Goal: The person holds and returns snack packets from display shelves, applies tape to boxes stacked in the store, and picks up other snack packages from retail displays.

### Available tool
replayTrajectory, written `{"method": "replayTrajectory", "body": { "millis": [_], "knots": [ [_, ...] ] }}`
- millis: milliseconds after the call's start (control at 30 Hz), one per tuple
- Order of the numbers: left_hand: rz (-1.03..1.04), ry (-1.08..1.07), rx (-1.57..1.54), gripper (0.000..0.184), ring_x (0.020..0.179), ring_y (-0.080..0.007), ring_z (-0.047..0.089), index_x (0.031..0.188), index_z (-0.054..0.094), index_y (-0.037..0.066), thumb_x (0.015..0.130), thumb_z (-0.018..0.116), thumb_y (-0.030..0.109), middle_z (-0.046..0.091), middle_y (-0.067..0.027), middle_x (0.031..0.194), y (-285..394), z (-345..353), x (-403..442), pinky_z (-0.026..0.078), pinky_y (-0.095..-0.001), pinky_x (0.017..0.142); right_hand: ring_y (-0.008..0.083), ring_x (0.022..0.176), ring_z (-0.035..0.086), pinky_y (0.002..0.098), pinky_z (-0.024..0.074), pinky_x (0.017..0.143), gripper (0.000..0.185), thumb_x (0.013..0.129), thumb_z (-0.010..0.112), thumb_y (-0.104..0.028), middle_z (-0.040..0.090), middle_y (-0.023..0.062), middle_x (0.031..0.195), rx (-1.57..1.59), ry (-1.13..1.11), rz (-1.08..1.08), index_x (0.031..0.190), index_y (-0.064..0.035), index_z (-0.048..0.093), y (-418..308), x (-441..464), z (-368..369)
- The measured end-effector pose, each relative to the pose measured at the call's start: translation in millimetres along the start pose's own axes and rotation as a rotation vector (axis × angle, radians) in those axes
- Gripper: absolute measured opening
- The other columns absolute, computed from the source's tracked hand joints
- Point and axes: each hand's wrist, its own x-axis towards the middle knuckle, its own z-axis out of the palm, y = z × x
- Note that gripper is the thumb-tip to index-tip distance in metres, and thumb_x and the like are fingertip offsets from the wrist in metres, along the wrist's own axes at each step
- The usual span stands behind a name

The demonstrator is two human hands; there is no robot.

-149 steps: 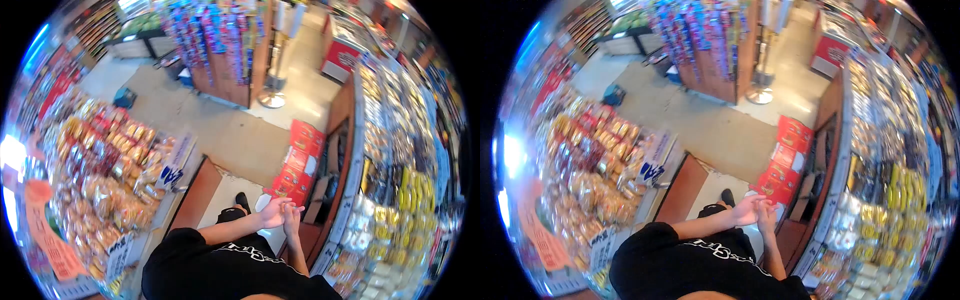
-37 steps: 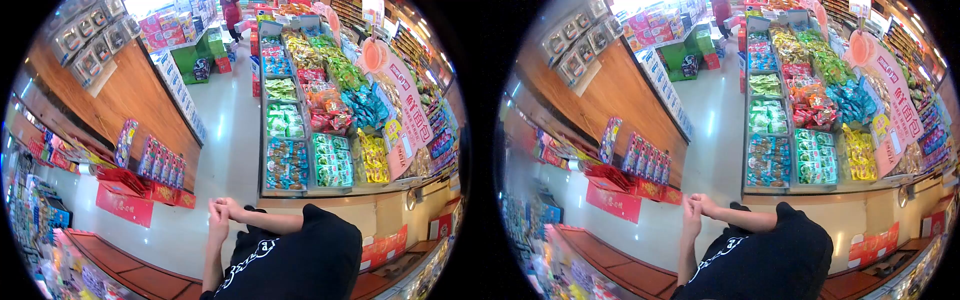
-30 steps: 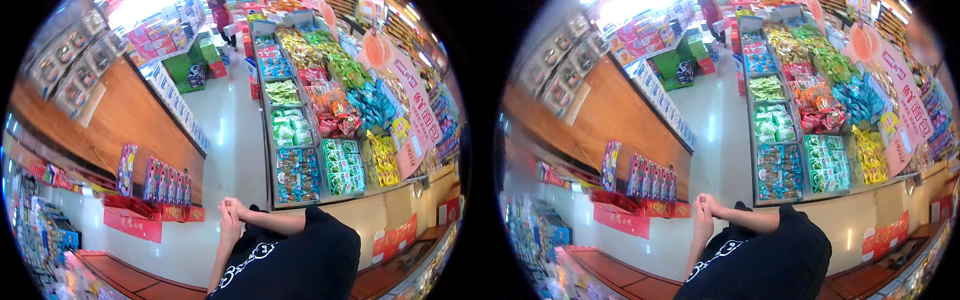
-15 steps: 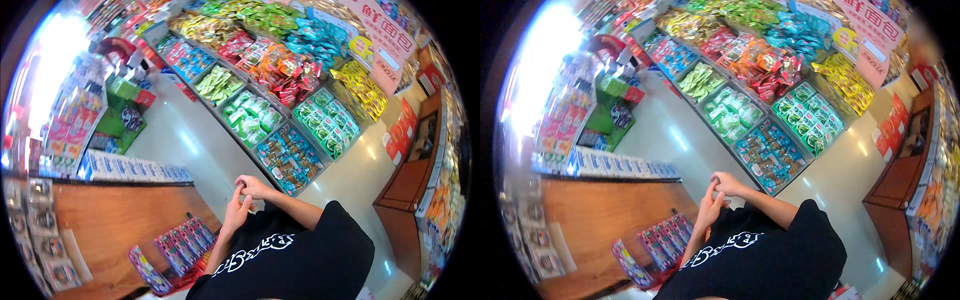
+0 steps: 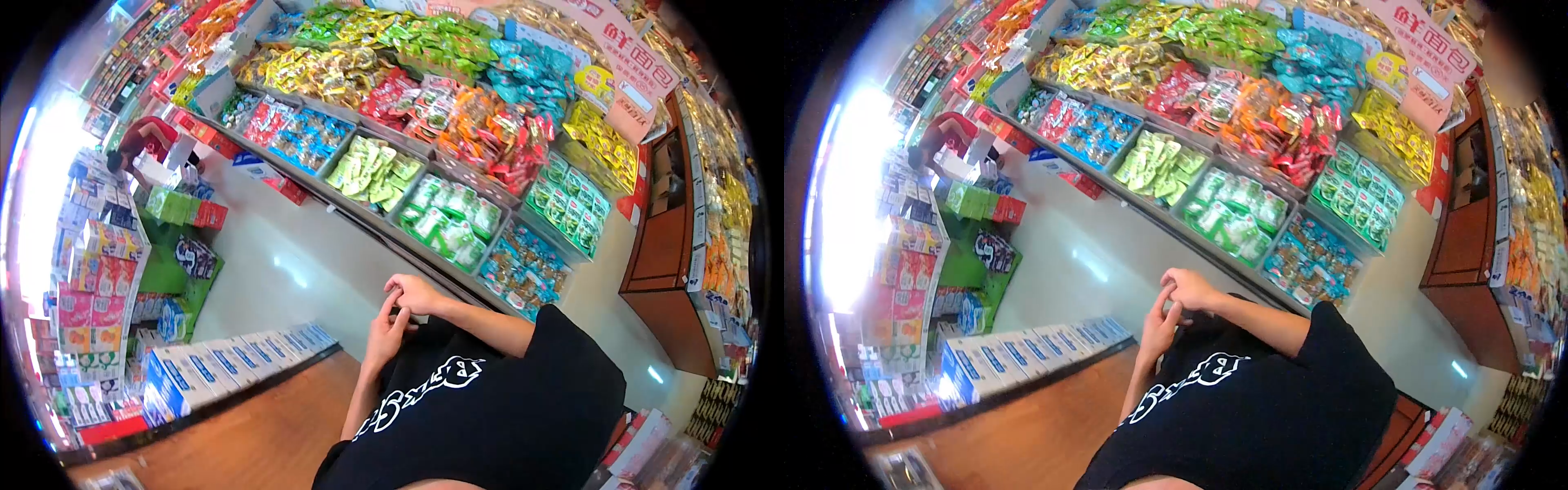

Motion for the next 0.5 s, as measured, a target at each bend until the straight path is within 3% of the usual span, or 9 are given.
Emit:
{"method": "replayTrajectory", "body": {
  "millis": [67,100,200,233,333,467,500],
  "knots": [
    [-0.03,-0.051,0.027,0.047,0.064,-0.0137,0.063,0.14,0.039,0.009,0.097,0.053,0.021,0.063,-0.007,0.077,9,-46,19,0.048,-0.0254,0.055,0.0167,0.077,0.062,0.0313,0.0499,0.066,0.033,0.075,0.057,0.001,0.066,0.0119,0.086,-0.059,0.024,-0.101,0.107,0.0024,0.059,-26,33,19],
    [-0.055,-0.079,0.042,0.046,0.065,-0.013,0.062,0.14,0.039,0.008,0.097,0.053,0.02,0.062,-0.0068,0.081,11,-68,24,0.048,-0.0248,0.054,0.0237,0.081,0.066,0.0345,0.0519,0.07,0.032,0.072,0.056,0.0,0.067,0.0159,0.088,0.075,-0.002,-0.023,0.104,0.0024,0.06,-38,49,24],
    [0.235,-0.032,0.363,0.045,0.062,-0.0112,0.058,0.137,0.042,0.011,0.095,0.055,0.023,0.057,-0.0025,0.071,15,-113,63,0.045,-0.0251,0.051,0.0212,0.081,0.065,0.0327,0.0517,0.07,0.031,0.072,0.056,0.001,0.066,0.0147,0.086,0.152,0.083,0.029,0.102,0.0028,0.06,-56,92,38],
    [0.264,-0.039,0.363,0.044,0.058,-0.012,0.055,0.134,0.044,0.013,0.094,0.057,0.025,0.053,-0.0019,0.067,20,-124,73,0.045,-0.0262,0.052,0.0147,0.077,0.061,0.0281,0.0494,0.067,0.031,0.075,0.051,0.007,0.065,0.009,0.087,0.19,0.087,0.018,0.105,0.0042,0.057,-61,102,41],
    [0.213,-0.096,0.38,0.04,0.058,-0.0129,0.056,0.131,0.046,0.011,0.095,0.055,0.025,0.056,-0.0046,0.069,40,-154,97,0.046,-0.0269,0.053,0.0181,0.079,0.064,0.0323,0.0519,0.07,0.026,0.075,0.059,-0.003,0.067,0.0124,0.086,0.355,0.096,0.025,0.099,0.0041,0.059,-68,136,47],
    [0.03,-0.143,0.406,0.042,0.078,-0.0363,0.066,0.127,0.043,0.006,0.095,0.053,0.031,0.067,-0.0216,0.085,50,-184,141,0.05,-0.0431,0.069,0.0172,0.082,0.063,0.0311,0.0519,0.072,0.027,0.075,0.063,-0.004,0.067,0.0121,0.091,0.263,0.067,0.11,0.1,0.0048,0.059,-59,195,45],
    [0.136,-0.133,0.438,0.044,0.081,-0.0447,0.064,0.126,0.041,0.005,0.096,0.048,0.035,0.066,-0.0258,0.087,37,-194,158,0.049,-0.0492,0.072,0.0173,0.081,0.064,0.0306,0.0518,0.072,0.031,0.073,0.065,-0.006,0.067,0.0116,0.089,0.243,0.08,0.089,0.101,0.0049,0.06,-56,210,45]
  ]
}}
